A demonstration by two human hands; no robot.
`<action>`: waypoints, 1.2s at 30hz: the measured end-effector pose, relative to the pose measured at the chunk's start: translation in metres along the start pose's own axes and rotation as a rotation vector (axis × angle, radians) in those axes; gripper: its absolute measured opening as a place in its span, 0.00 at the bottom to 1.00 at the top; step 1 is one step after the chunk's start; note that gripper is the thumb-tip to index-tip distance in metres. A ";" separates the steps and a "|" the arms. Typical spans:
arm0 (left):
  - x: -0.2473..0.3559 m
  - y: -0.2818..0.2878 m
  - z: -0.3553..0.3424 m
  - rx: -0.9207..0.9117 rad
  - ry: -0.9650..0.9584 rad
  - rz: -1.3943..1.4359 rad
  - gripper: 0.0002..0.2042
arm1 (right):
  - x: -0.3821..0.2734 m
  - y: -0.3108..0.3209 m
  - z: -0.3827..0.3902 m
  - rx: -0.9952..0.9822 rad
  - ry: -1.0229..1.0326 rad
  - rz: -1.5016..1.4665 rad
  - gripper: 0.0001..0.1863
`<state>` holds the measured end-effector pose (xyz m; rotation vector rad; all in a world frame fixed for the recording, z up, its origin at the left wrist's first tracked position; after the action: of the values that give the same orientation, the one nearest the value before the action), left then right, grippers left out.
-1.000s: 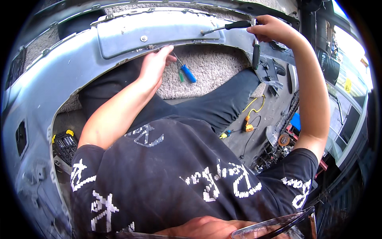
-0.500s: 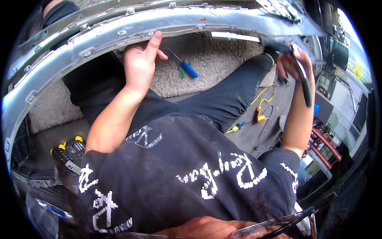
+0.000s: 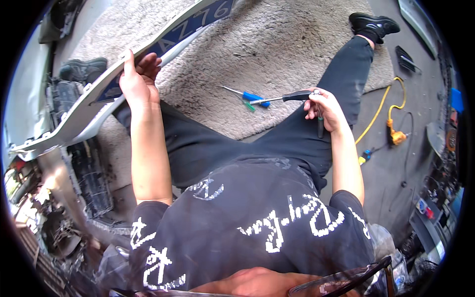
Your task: The person sits on the floor and uses a screwdriver and a prying tool to remove plastic clips and fasteners from a car bumper, then handles a license plate.
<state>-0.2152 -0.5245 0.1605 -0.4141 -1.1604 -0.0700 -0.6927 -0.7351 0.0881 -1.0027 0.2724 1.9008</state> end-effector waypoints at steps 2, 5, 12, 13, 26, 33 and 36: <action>0.002 0.005 0.001 0.011 -0.002 -0.034 0.23 | 0.013 -0.009 -0.010 -0.019 0.011 0.043 0.13; 0.000 0.010 0.008 -0.003 0.010 -0.052 0.27 | 0.009 -0.029 -0.013 -0.049 0.024 0.046 0.14; -0.059 -0.034 0.102 -0.400 -0.051 -0.523 0.33 | 0.003 -0.052 0.000 -0.119 0.288 -0.297 0.16; -0.070 -0.056 0.129 -0.585 -0.002 -0.602 0.34 | -0.004 -0.069 0.008 -0.122 0.400 -0.252 0.17; -0.043 -0.007 0.214 -0.577 -0.084 -0.475 0.19 | -0.045 -0.181 0.009 -0.163 0.657 -0.005 0.16; 0.101 0.060 0.219 -0.267 -0.696 -0.299 0.16 | -0.050 -0.299 -0.054 -0.440 0.254 0.171 0.31; 0.134 0.074 0.219 -0.208 -0.783 -0.367 0.16 | -0.080 -0.363 -0.054 -0.553 0.050 0.000 0.51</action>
<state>-0.3325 -0.3583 0.3328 -0.4176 -2.0057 -0.3756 -0.3491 -0.6211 0.1888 -1.4092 -0.2430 1.9963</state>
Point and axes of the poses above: each hand's wrist, its own z-axis away from the middle knuckle, its own y-axis out of the back of the hand, x = y × z, the point moved 6 cm from there along -z, towards the middle knuckle, and after that the axes turned 2 degrees about x, right-handed, at the moved point
